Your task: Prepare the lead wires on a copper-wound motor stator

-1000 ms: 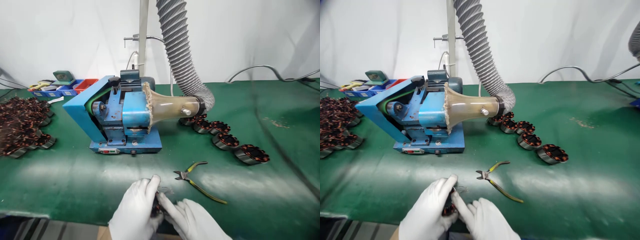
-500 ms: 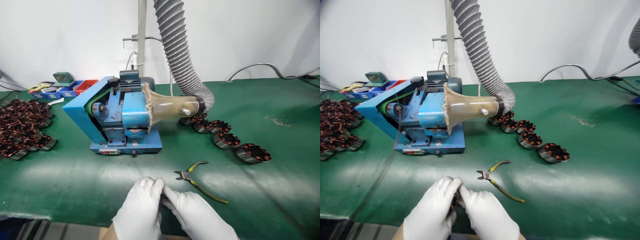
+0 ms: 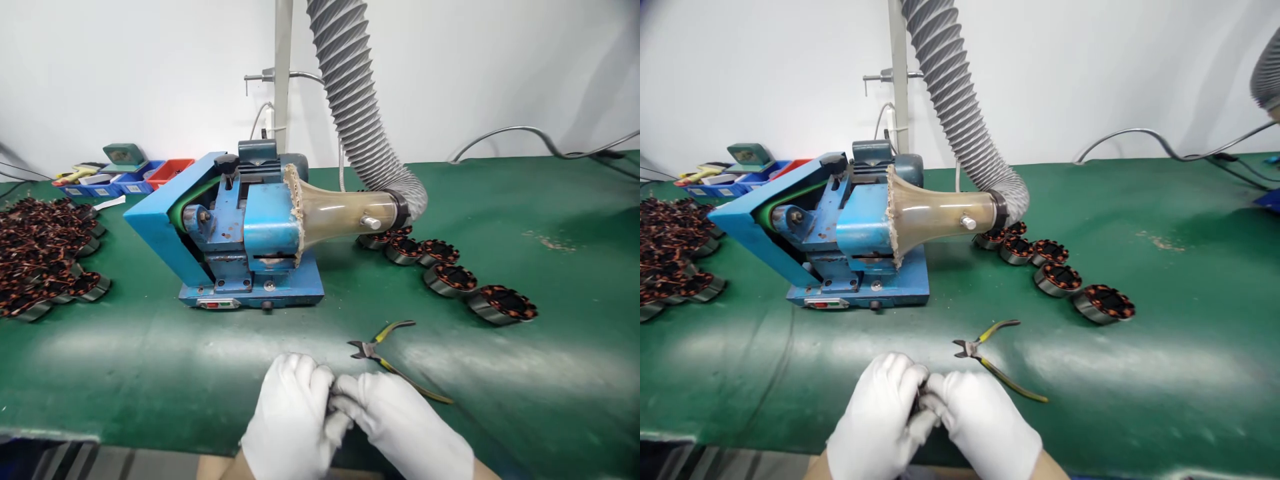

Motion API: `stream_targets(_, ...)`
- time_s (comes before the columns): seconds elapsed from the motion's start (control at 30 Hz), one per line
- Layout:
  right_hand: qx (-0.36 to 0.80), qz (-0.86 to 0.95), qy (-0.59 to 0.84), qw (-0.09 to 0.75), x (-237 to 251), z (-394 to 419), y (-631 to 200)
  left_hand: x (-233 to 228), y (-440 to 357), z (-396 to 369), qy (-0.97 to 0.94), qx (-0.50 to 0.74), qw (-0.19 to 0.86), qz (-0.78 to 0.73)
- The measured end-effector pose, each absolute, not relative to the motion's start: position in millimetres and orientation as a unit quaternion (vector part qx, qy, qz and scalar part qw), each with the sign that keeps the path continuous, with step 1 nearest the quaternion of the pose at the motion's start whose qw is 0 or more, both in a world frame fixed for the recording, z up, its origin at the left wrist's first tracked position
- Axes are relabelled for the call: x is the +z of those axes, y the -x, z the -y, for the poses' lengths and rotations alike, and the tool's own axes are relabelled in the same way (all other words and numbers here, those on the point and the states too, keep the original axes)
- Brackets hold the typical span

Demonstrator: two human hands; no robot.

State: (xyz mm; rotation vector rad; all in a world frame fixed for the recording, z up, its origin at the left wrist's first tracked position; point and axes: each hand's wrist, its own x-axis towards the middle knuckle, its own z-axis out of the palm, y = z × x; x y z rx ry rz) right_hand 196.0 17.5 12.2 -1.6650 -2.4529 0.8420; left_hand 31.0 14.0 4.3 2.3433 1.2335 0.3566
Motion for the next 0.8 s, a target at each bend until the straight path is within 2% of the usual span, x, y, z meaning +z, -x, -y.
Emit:
stream_targets(0.07, 0.335, 0.755, 0.560, 0.067, 10.9, -14.3, -193.9, 7.2, -27.7, -17.1, -0.867, 0.111, 0.233, -0.427)
stream_targets(0.2, 0.541, 0.595, 0.571, 0.164, 9.2, -12.5, -190.3, 11.8, -23.6, -21.3, -0.888, 0.079, 0.240, -0.385)
stream_targets(0.3, 0.612, 0.538, 0.555, 0.170, 7.1, -14.3, -191.5, 13.8, -22.9, -22.2, -0.892, 0.074, 0.253, -0.368)
stream_targets(0.47, 0.664, 0.481, 0.549, 0.161, 11.6, -15.3, -199.6, 15.5, -24.3, -20.5, -0.897, 0.084, 0.277, -0.335)
stream_targets(0.8, 0.697, 0.412, 0.571, 0.134, 16.5, -13.0, -213.3, 19.5, -28.9, -18.5, -0.915, 0.074, 0.255, -0.303)
